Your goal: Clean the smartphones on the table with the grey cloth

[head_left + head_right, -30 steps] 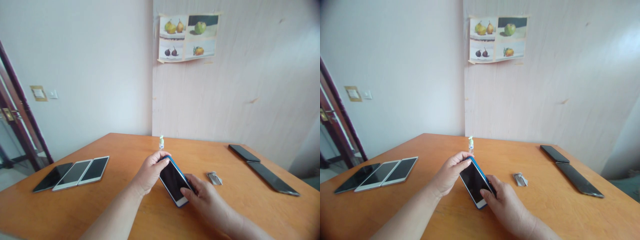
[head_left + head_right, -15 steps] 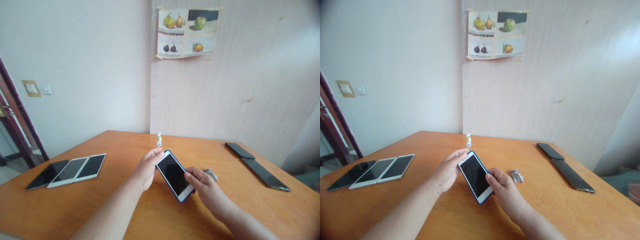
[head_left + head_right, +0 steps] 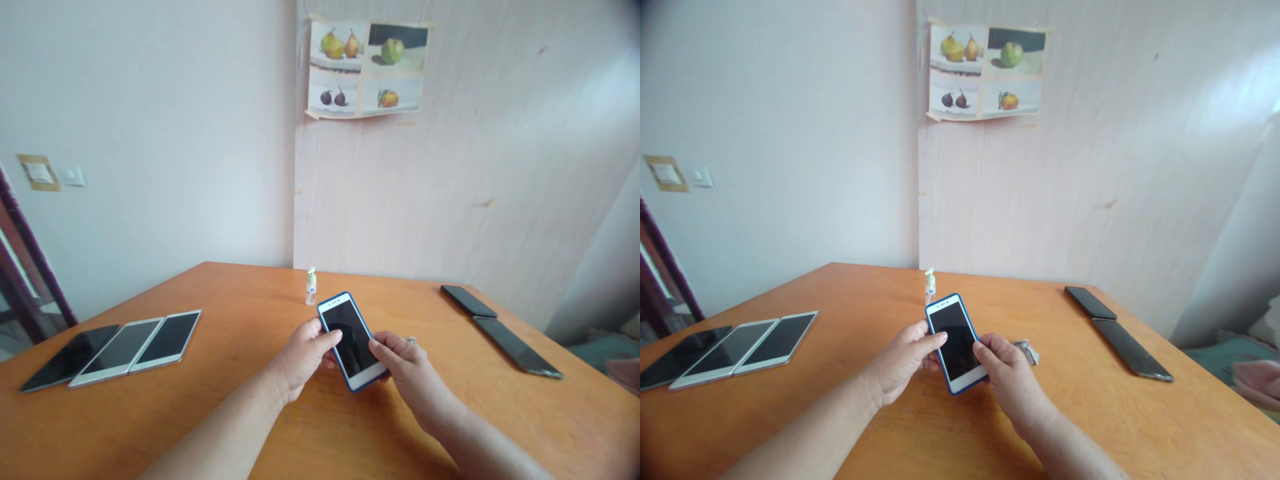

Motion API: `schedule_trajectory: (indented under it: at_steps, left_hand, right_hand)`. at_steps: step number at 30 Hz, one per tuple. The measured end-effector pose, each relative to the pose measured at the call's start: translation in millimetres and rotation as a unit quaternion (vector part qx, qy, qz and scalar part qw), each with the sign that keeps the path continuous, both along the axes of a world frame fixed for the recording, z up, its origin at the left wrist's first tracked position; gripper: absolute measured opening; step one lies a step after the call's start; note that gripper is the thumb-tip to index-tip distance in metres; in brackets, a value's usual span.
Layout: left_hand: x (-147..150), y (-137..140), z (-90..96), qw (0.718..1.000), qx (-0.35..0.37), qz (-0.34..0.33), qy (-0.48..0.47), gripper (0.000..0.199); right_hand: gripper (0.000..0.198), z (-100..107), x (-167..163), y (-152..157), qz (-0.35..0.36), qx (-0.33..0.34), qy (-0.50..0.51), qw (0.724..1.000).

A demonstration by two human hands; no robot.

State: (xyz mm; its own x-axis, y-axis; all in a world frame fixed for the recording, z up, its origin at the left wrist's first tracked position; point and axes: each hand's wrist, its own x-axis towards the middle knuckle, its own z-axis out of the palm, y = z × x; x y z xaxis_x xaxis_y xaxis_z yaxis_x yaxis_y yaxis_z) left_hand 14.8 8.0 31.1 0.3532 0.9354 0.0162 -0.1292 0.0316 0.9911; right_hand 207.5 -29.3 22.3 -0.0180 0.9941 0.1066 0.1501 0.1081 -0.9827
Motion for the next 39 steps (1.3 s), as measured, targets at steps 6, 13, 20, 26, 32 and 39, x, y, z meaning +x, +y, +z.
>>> schedule_trajectory:
  at_steps: [6, 13, 20, 26, 32, 39]
  left_hand:
    - [1.7, -1.4, 1.7, 1.000, 0.024, 0.013, 0.012, 0.033]
    - [1.9, -2.0, 2.1, 0.999, 0.027, 0.017, 0.016, 0.032]
    - [1.9, 1.9, -0.6, 0.999, 0.023, 0.036, 0.024, 0.034]
    - [0.3, 2.9, -0.2, 0.999, 0.017, 0.030, 0.009, 0.033]
    - [-2.0, 4.1, 1.0, 0.998, 0.035, 0.051, 0.021, 0.032]
    - [-0.6, 3.7, 1.0, 0.997, 0.049, 0.054, 0.035, 0.030]
  right_hand:
    - [0.041, -4.6, 1.4, 3.3, -0.003, 0.007, -0.017, 1.000]
    - [0.041, -4.4, -0.6, 2.4, -0.001, 0.031, -0.068, 0.997]
    - [0.033, -6.7, -1.4, 4.3, 0.033, 0.085, -0.076, 0.993]
    - [0.033, 0.8, -2.8, 0.7, 0.044, 0.048, -0.031, 0.997]
    - [0.032, 12.1, -2.7, -4.0, 0.023, -0.044, -0.021, 0.999]
    - [0.028, 3.7, 1.5, -1.3, 0.025, -0.026, -0.025, 0.999]
